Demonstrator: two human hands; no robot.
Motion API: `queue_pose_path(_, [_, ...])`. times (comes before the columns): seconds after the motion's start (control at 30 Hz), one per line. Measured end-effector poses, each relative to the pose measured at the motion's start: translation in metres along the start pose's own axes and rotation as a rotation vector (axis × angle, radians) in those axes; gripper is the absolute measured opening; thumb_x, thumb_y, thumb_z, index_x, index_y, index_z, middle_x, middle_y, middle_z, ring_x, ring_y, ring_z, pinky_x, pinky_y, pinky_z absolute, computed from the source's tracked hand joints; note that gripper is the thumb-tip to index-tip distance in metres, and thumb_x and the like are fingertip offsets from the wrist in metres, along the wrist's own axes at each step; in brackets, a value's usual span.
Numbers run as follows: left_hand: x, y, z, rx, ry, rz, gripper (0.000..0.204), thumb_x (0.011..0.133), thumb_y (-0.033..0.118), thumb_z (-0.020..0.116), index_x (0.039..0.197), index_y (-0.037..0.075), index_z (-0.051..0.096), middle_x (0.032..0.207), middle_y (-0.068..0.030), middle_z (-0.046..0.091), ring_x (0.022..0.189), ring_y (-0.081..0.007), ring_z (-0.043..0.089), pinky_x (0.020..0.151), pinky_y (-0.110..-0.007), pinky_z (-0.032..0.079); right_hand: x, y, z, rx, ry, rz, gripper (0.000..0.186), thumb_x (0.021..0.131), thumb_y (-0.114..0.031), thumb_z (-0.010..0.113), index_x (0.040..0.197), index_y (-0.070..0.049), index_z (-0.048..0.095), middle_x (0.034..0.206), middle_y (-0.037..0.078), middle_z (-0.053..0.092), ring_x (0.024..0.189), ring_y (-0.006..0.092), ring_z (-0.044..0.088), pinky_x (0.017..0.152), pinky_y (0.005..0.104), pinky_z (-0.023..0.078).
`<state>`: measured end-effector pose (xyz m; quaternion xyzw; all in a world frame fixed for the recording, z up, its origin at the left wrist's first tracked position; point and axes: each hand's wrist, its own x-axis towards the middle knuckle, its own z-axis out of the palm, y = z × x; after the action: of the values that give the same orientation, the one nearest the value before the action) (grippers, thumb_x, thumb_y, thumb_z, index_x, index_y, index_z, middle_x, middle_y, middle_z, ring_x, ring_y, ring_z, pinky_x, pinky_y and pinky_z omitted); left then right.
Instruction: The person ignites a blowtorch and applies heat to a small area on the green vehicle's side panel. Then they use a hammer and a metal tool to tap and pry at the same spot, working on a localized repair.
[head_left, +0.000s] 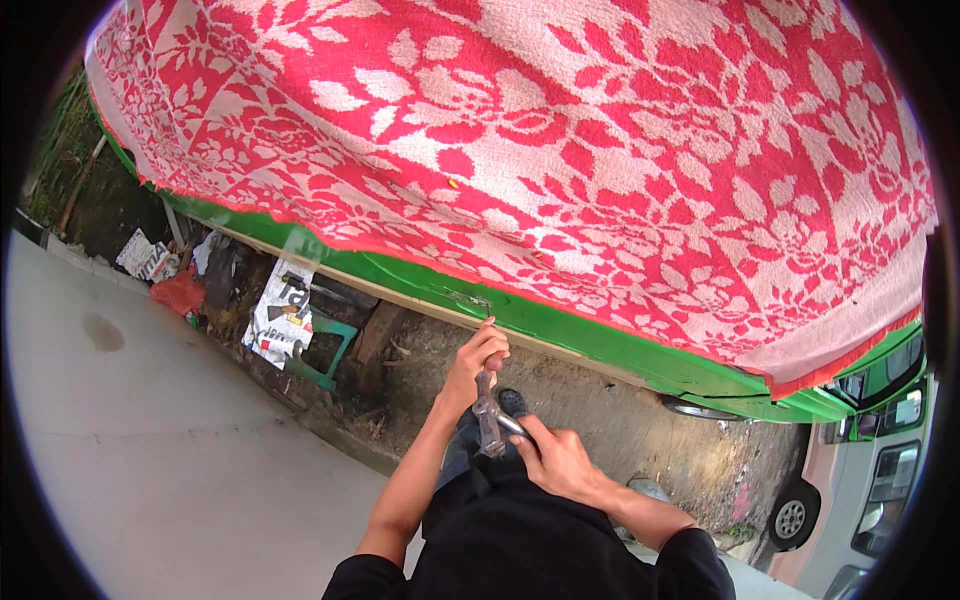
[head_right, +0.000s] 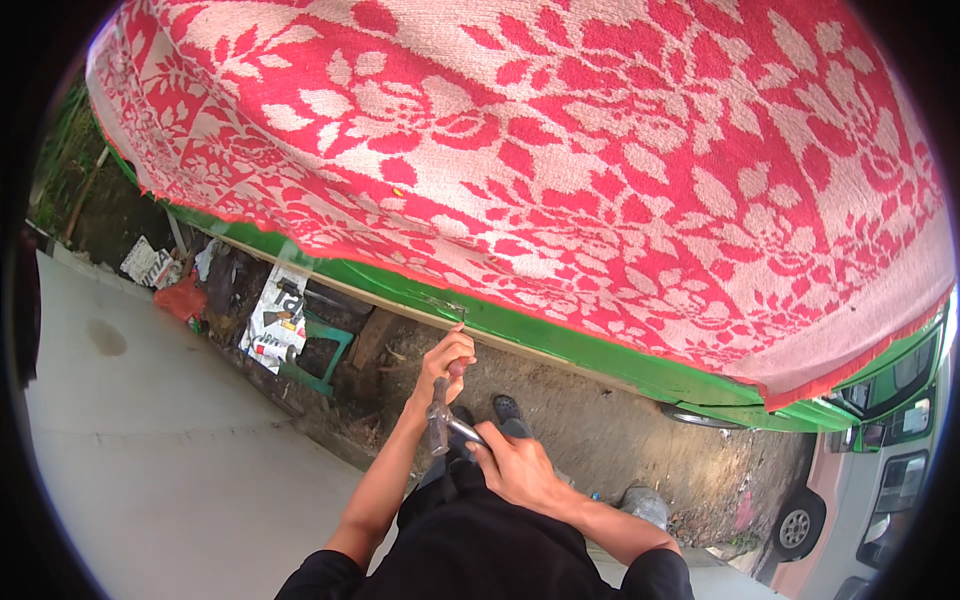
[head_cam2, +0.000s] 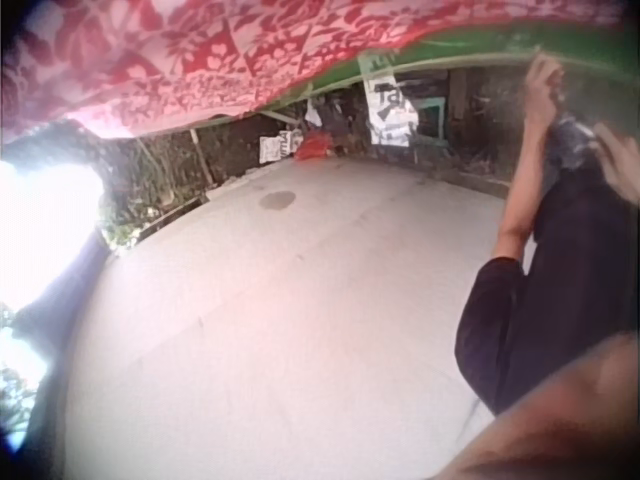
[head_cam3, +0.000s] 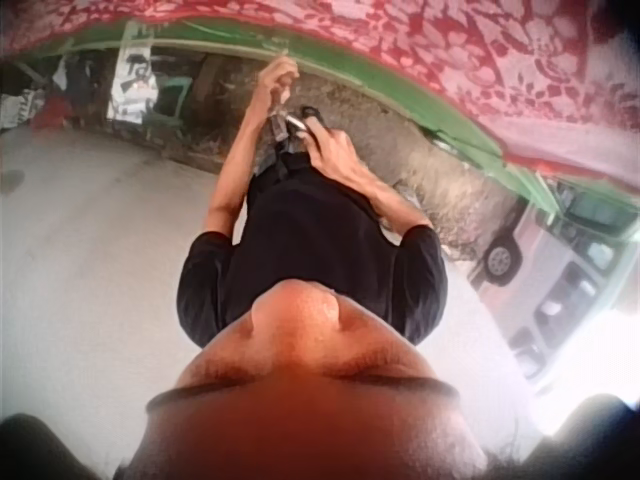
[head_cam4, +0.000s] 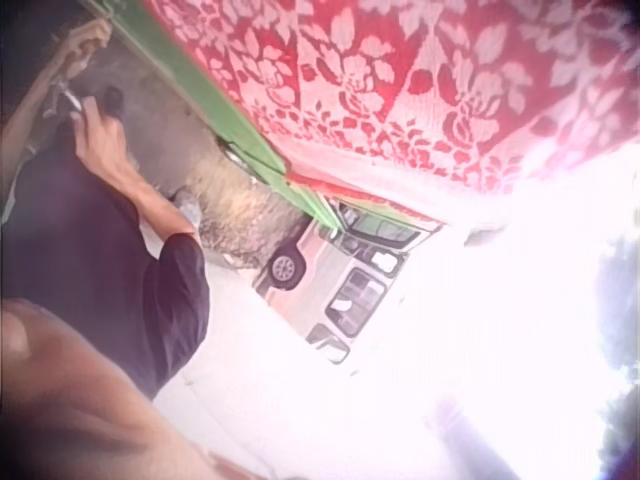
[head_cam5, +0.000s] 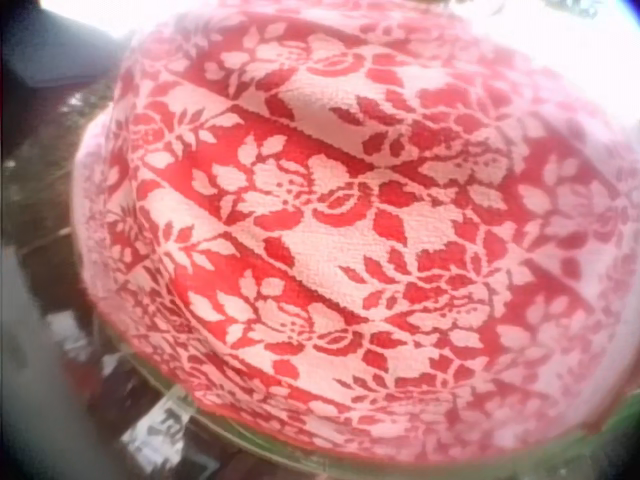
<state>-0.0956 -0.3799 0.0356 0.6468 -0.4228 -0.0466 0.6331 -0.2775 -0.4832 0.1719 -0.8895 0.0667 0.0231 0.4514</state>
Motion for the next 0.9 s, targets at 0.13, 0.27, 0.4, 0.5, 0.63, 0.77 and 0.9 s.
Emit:
queue_pose_path(0.13, [0.002, 0.009, 0.008, -0.009, -0.007, -0.051, 0.023, 0.071, -0.007, 0.06, 0.093, 0.0, 0.058, 0.086, -0.009, 0.05, 0.077, -0.0259, 0.057, 0.118, -0.051, 0.033, 0.004, 0.01, -0.021, 0.019, -0.042, 0.002, 0.013, 0.099, -0.017, 0.061, 0.106, -0.008, 0.056, 0.071, 0.019, 0.065, 0.062, 0.0437, 0.065, 0.054, 0.0511, 0.05])
queue_pose_path(0.27, [0.004, 0.009, 0.02, 0.024, -0.004, -0.078, 0.024, 0.067, -0.008, 0.058, 0.09, 0.0, 0.057, 0.086, -0.0088, 0.052, 0.082, -0.0244, 0.059, 0.12, -0.052, 0.031, 0.007, 0.026, -0.035, 0.037, -0.053, -0.05, 0.014, 0.098, -0.019, 0.062, 0.107, -0.009, 0.057, 0.068, 0.018, 0.064, 0.062, 0.0426, 0.066, 0.053, 0.0507, 0.05])
queue_pose_path(0.4, [0.012, 0.019, 0.03, 0.072, 0.016, -0.134, 0.023, 0.068, -0.009, 0.061, 0.089, 0.0, 0.056, 0.087, -0.0089, 0.054, 0.087, -0.026, 0.061, 0.12, -0.052, 0.031, 0.011, 0.061, -0.042, 0.012, -0.09, -0.076, 0.015, 0.097, -0.019, 0.063, 0.107, -0.009, 0.057, 0.064, 0.018, 0.062, 0.061, 0.0423, 0.065, 0.053, 0.0501, 0.05])
queue_pose_path(0.5, [0.012, 0.016, 0.036, 0.155, 0.011, -0.118, 0.018, 0.076, -0.005, 0.066, 0.09, 0.0, 0.056, 0.087, -0.0088, 0.055, 0.089, -0.0281, 0.062, 0.119, -0.054, 0.033, 0.009, 0.072, -0.054, 0.049, -0.087, -0.106, 0.012, 0.097, -0.016, 0.062, 0.105, -0.008, 0.058, 0.061, 0.016, 0.06, 0.059, 0.0412, 0.064, 0.052, 0.0473, 0.05])
queue_pose_path(0.63, [0.014, 0.015, 0.044, 0.183, 0.045, -0.092, 0.012, 0.083, -0.001, 0.066, 0.09, 0.001, 0.057, 0.088, -0.0087, 0.056, 0.089, -0.0283, 0.062, 0.117, -0.054, 0.035, 0.007, 0.093, -0.061, 0.095, -0.02, -0.337, 0.015, 0.097, -0.016, 0.062, 0.105, -0.005, 0.059, 0.065, 0.016, 0.061, 0.057, 0.0387, 0.064, 0.052, 0.0445, 0.049])
queue_pose_path(0.77, [0.019, 0.02, 0.05, 0.21, 0.049, -0.105, 0.011, 0.085, 0.0, 0.065, 0.09, 0.001, 0.056, 0.087, -0.0089, 0.056, 0.089, -0.0293, 0.062, 0.116, -0.055, 0.037, 0.018, 0.114, -0.059, -0.077, -0.154, -0.211, 0.019, 0.095, -0.015, 0.063, 0.109, -0.002, 0.06, 0.071, 0.015, 0.064, 0.056, 0.0358, 0.065, 0.052, 0.042, 0.05])
queue_pose_path(0.9, [0.019, 0.018, 0.053, 0.242, 0.082, -0.098, 0.012, 0.083, -0.002, 0.065, 0.09, 0.0, 0.055, 0.086, -0.0092, 0.055, 0.087, -0.0315, 0.06, 0.115, -0.055, 0.037, 0.009, 0.116, -0.069, 0.132, -0.053, -0.482, 0.017, 0.096, -0.016, 0.062, 0.108, -0.004, 0.06, 0.07, 0.019, 0.062, 0.058, 0.0404, 0.063, 0.053, 0.0464, 0.049])
